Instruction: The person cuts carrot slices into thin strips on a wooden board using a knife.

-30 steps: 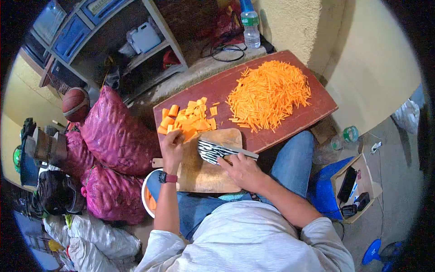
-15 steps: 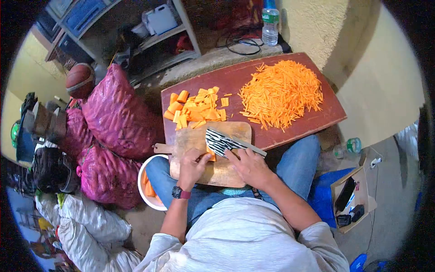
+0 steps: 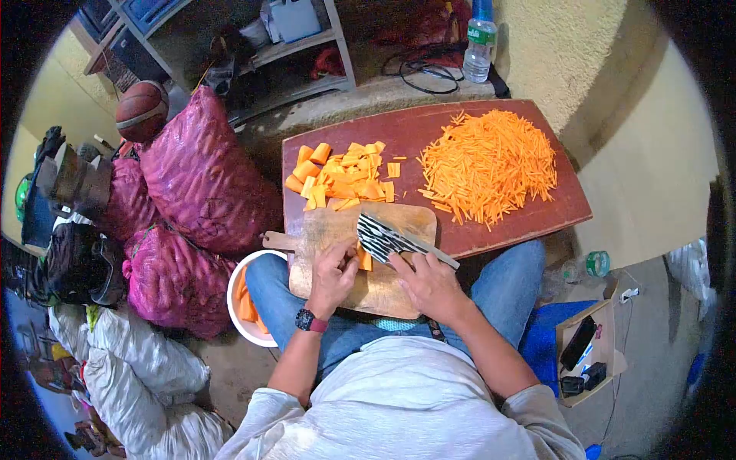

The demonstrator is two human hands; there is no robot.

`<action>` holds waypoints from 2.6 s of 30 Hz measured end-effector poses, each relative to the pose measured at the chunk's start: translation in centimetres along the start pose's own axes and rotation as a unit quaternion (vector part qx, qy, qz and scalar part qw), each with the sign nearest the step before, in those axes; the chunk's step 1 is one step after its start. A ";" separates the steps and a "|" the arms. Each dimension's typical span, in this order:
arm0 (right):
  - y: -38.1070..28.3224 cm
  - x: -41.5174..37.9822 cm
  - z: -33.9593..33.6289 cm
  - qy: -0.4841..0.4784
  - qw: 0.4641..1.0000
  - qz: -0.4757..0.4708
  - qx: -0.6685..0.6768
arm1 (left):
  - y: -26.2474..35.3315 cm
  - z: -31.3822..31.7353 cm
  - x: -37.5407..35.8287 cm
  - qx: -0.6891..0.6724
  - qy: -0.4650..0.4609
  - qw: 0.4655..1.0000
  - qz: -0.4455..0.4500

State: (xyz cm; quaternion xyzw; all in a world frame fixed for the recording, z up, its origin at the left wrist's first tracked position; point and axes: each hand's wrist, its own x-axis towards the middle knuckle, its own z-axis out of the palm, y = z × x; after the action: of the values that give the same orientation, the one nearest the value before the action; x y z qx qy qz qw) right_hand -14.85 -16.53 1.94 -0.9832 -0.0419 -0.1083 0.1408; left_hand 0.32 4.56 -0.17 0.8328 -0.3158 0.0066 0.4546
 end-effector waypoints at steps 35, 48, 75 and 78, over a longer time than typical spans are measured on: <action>1.4 1.0 -6.7 -0.046 0.948 0.131 0.286 | 4.4 4.8 1.6 0.142 -0.091 0.960 0.222; 3.5 0.3 -4.0 0.041 0.910 0.114 0.397 | 5.3 4.4 1.8 0.042 -0.061 0.987 0.140; 0.1 0.1 -4.9 -0.039 0.965 0.133 0.224 | 3.9 4.6 3.1 0.174 -0.128 0.947 0.237; 0.3 0.2 -7.4 -0.090 0.945 0.184 0.254 | 4.5 4.7 3.1 0.200 -0.136 0.943 0.231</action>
State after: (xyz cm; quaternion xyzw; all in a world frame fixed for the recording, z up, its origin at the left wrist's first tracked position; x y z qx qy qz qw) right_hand -16.12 -18.91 8.84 -0.9111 0.1015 0.0231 0.3988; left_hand -0.85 -2.37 1.37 0.8040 -0.5500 0.0611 0.2176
